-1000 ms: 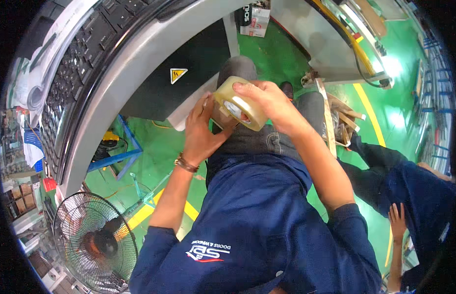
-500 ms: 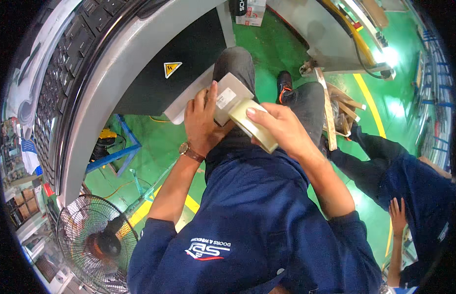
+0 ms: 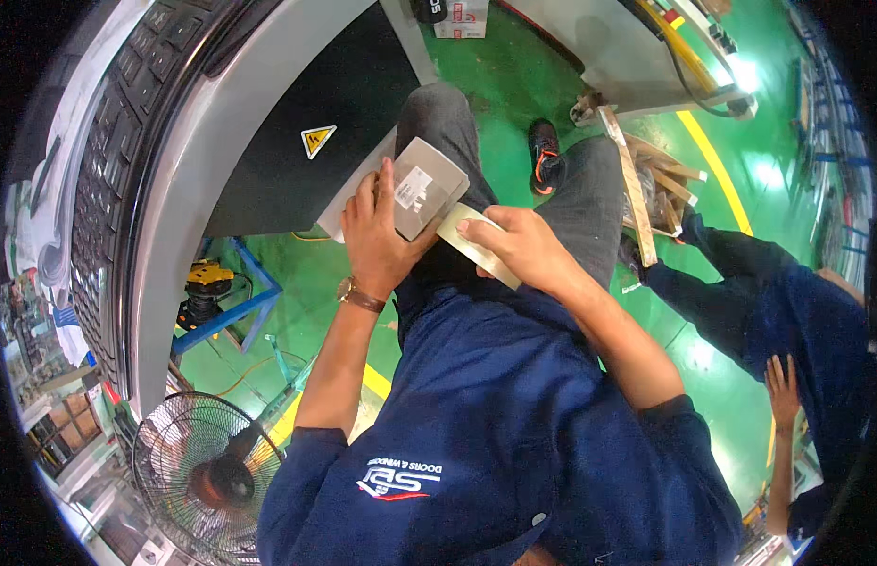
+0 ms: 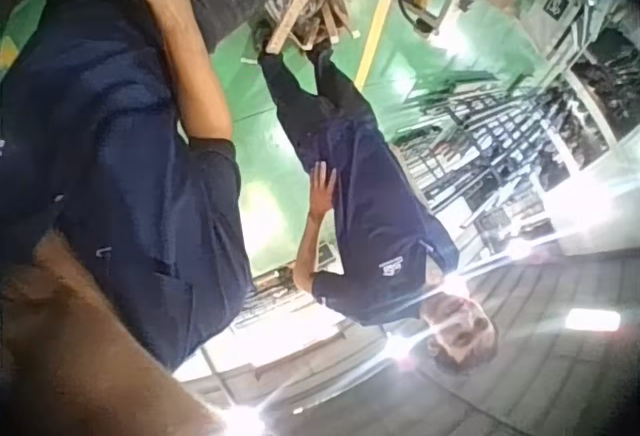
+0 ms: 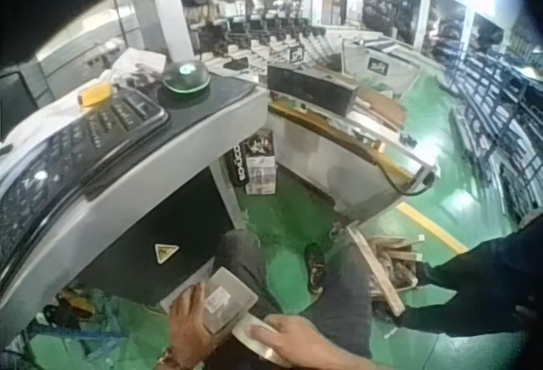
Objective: Labeling a small white box with a red marker, wrapping a metal component in paper, and placing it inside the box before sealing it with tape.
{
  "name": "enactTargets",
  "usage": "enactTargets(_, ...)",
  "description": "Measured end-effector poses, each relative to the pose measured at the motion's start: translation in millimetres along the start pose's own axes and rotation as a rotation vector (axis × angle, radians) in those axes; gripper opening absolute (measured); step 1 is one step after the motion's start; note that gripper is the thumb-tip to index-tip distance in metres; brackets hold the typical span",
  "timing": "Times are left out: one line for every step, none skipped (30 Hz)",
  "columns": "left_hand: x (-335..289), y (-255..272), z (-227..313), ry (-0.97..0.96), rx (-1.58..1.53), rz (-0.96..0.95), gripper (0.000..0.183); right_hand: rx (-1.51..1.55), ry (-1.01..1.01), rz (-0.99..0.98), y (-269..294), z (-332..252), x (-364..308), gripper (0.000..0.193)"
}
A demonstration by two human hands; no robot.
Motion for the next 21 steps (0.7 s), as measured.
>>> enactTargets(-2,-1,-4,0.038,0.038,-0.057,0.106,0.038,-0.008,-0.027,-5,-1,2,0.055)
enactTargets(2,5,3,0.023,0.027,-0.067,0.106,0.047,-0.017,-0.010,-2,3,5,0.055)
enactTargets(5,8,12,-0.050,0.085,-0.145,0.107,-0.057,0.015,0.005,2,5,9,0.056)
enactTargets(8,13,15,-0.116,0.157,-0.217,0.108,-0.161,0.056,0.006,1,1,14,0.058)
enactTargets(10,18,10,-0.122,0.155,-0.223,0.108,-0.174,0.073,0.020,0,0,14,0.060)
enactTargets(10,14,3,-0.091,-0.060,-0.322,0.104,-0.169,0.067,0.026,2,2,15,0.060)
enactTargets(10,9,1,-0.054,-0.268,-0.415,0.101,-0.183,0.062,0.019,1,1,18,0.061)
enactTargets(14,5,1,-0.057,-0.266,-0.419,0.101,-0.197,0.056,0.013,1,1,18,0.061)
enactTargets(19,-4,0,-0.018,-0.318,-0.443,0.099,-0.242,0.083,0.020,0,-2,17,0.068)
enactTargets(24,-15,0,0.020,-0.370,-0.470,0.098,-0.235,0.080,0.025,-3,-4,15,0.068)
enactTargets(27,-24,3,0.015,-0.369,-0.475,0.098,-0.266,0.116,0.036,-6,-12,13,0.072)
enactTargets(31,-30,12,-0.079,-0.196,-0.409,0.098,-0.296,0.151,0.048,-8,-20,10,0.076)
enactTargets(32,-36,19,-0.172,-0.028,-0.341,0.099,-0.295,0.128,0.018,-8,-22,10,0.075)
enactTargets(30,-45,17,-0.179,-0.031,-0.346,0.099,-0.291,0.123,0.023,-6,-22,9,0.075)
enactTargets(31,-48,7,-0.089,-0.112,-0.309,0.104,-0.343,0.138,0.033,-4,-22,7,0.074)
enactTargets(35,-50,0,-0.006,-0.193,-0.273,0.110,-0.393,0.152,0.049,-1,-22,8,0.073)
enactTargets(34,-54,2,-0.017,-0.195,-0.277,0.110,-0.469,0.147,0.095,1,-20,5,0.072)
enactTargets(31,-54,2,-0.016,-0.170,-0.251,0.114,-0.463,0.144,0.104,1,-16,4,0.072)
enactTargets(32,-52,7,-0.016,-0.147,-0.225,0.117,-0.526,0.126,0.174,8,-12,2,0.072)
enactTargets(33,-51,10,-0.028,-0.151,-0.230,0.117,-0.590,0.107,0.243,15,-10,0,0.072)
enactTargets(35,-51,12,-0.031,-0.157,-0.245,0.119,-0.586,0.092,0.222,16,-7,2,0.074)
Point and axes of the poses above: each hand's wrist, its own x-axis towards the middle knuckle, its own y-axis out of the back of the hand, z = x × y, the point moved 10 cm from there along x, towards the middle knuckle, and after that the axes turned 3 degrees about z, right-handed, at the moved point
